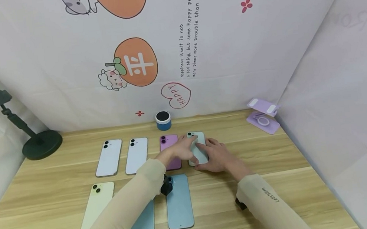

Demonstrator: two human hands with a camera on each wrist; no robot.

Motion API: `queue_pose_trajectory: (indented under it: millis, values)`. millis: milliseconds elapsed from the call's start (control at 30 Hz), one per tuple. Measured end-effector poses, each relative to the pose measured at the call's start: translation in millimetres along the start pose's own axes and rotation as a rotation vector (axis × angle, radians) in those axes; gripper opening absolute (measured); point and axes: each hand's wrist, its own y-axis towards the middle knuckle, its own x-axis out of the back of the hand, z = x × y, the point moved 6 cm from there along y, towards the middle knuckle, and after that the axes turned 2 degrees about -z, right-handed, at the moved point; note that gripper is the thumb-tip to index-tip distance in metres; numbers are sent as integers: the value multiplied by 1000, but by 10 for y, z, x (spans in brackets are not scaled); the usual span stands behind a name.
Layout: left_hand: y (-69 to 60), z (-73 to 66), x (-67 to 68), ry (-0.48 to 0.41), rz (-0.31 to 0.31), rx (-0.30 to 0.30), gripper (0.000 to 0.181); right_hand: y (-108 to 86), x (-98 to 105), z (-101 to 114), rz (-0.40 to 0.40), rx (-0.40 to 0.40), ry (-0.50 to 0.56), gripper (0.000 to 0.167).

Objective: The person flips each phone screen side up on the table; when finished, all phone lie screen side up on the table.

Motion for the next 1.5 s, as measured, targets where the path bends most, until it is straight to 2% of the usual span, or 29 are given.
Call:
queue_pose_trajectory:
  millis: [67, 100, 233, 300, 367, 467, 633, 867, 1000, 1167, 1333, 1500]
  values:
    - [7, 4, 14, -112, -15, 24, 94, 2, 7, 6, 1, -2, 5, 91]
    - [14, 14, 21, -195, -26, 43, 93, 4, 10, 8, 2, -3, 5, 90]
    - [46, 59, 62, -614, -90, 106, 95, 9, 27, 12, -10, -10, 14, 89]
    - [50, 83, 78, -796, -122, 136, 96, 9, 33, 11, -15, -17, 20, 89]
    - [43, 105, 89, -903, -156, 170, 95, 11, 33, 7, -15, -22, 29, 90]
    - [36, 131, 91, -1014, -206, 198, 89, 14, 21, 3, -6, -26, 36, 91]
    - [53, 167, 68, -1113, -266, 219, 82, 18, -17, -17, 3, -15, 35, 90]
    - [75, 242, 62, -1267, -273, 270, 74, 11, 3, -19, 8, -16, 27, 89]
    - [56, 287, 90, -1287, -273, 280, 72, 37, 89, 48, -7, -17, 31, 86]
    - [21, 301, 121, -1328, -277, 270, 70, 90, 235, 255, -41, -60, 72, 81]
    - [28, 290, 126, -1376, -275, 243, 67, 140, 280, 409, -4, -87, 63, 80]
    - [9, 259, 158, -1390, -273, 228, 66, 167, 264, 414, 33, -127, 20, 79]
